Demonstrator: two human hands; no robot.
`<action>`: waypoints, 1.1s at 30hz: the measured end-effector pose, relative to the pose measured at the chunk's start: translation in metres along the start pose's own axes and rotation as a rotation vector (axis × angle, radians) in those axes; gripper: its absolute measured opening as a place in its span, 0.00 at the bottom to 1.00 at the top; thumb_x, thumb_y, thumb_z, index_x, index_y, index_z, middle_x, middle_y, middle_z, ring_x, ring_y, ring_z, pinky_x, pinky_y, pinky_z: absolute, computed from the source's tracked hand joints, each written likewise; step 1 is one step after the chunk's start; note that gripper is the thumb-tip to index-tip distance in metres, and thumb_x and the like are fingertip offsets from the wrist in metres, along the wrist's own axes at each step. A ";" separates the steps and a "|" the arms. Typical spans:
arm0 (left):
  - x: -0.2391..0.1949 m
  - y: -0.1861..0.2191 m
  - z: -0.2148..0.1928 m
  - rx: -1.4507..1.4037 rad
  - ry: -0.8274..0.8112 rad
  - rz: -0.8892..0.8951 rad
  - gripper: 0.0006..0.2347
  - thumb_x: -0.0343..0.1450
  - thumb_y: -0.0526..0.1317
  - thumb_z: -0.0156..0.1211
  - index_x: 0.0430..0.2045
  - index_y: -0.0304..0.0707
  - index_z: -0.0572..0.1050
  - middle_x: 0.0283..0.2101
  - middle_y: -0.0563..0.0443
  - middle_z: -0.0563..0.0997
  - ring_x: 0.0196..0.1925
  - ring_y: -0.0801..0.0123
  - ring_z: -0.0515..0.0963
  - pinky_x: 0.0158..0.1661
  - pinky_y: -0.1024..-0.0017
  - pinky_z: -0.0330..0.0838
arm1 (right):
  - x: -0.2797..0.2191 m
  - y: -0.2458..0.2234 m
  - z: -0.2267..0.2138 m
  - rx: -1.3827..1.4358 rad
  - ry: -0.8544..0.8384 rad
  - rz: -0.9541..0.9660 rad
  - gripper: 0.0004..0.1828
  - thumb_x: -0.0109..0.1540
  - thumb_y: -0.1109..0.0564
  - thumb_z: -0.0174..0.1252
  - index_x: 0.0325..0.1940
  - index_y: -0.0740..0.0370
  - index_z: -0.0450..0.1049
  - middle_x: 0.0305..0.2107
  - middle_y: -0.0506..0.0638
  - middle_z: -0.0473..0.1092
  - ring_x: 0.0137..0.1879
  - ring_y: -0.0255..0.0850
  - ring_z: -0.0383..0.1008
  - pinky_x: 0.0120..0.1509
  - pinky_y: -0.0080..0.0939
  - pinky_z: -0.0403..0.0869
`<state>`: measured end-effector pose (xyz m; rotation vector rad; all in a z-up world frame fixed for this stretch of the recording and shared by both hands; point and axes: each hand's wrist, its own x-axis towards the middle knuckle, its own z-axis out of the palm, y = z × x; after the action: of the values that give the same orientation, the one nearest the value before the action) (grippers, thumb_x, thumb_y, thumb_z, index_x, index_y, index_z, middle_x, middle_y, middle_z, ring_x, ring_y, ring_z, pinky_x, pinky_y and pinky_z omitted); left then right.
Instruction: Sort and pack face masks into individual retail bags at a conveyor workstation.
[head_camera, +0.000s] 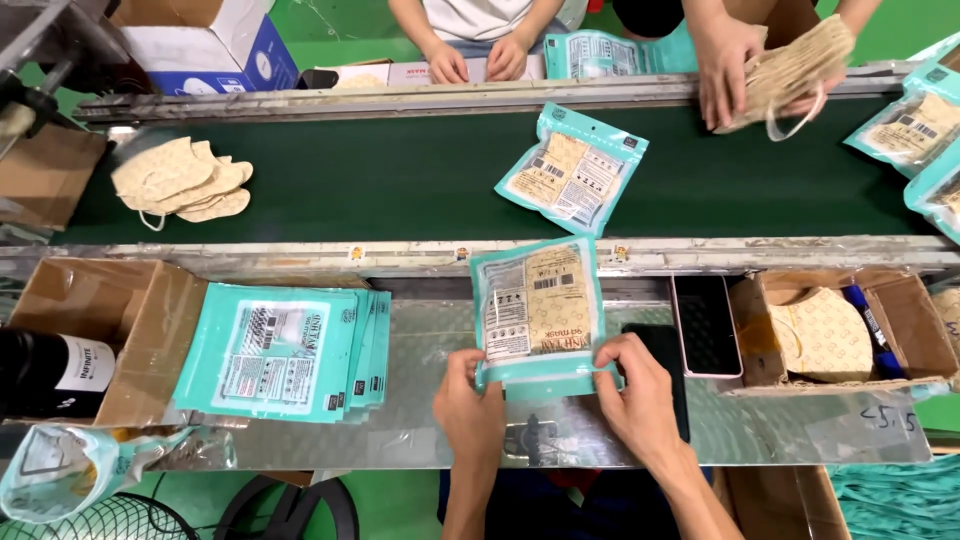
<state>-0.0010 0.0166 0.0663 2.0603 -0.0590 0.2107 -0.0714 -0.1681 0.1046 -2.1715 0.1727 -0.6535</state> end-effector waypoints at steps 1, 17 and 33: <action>0.001 0.000 0.000 -0.074 0.002 -0.034 0.10 0.63 0.30 0.68 0.35 0.33 0.75 0.29 0.46 0.81 0.28 0.68 0.80 0.30 0.66 0.72 | 0.000 -0.002 -0.002 -0.004 0.002 -0.021 0.09 0.56 0.70 0.58 0.38 0.64 0.68 0.33 0.50 0.69 0.34 0.39 0.72 0.33 0.36 0.68; -0.050 0.006 -0.055 -0.212 -0.168 0.468 0.37 0.47 0.47 0.84 0.51 0.36 0.74 0.50 0.38 0.72 0.50 0.51 0.76 0.47 0.59 0.73 | 0.025 -0.010 -0.056 0.397 -0.164 0.322 0.13 0.54 0.69 0.60 0.42 0.63 0.69 0.27 0.41 0.61 0.36 0.28 0.63 0.42 0.29 0.65; -0.053 0.027 0.035 -0.313 0.291 0.692 0.09 0.66 0.37 0.65 0.35 0.39 0.74 0.46 0.41 0.80 0.50 0.46 0.80 0.52 0.54 0.74 | -0.004 -0.042 -0.026 0.627 -0.467 0.330 0.34 0.53 0.63 0.65 0.63 0.61 0.63 0.54 0.50 0.72 0.65 0.40 0.71 0.64 0.43 0.76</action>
<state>-0.0525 -0.0293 0.0647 1.6125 -0.5898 0.8656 -0.0919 -0.1578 0.1481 -1.5791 0.0595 0.0112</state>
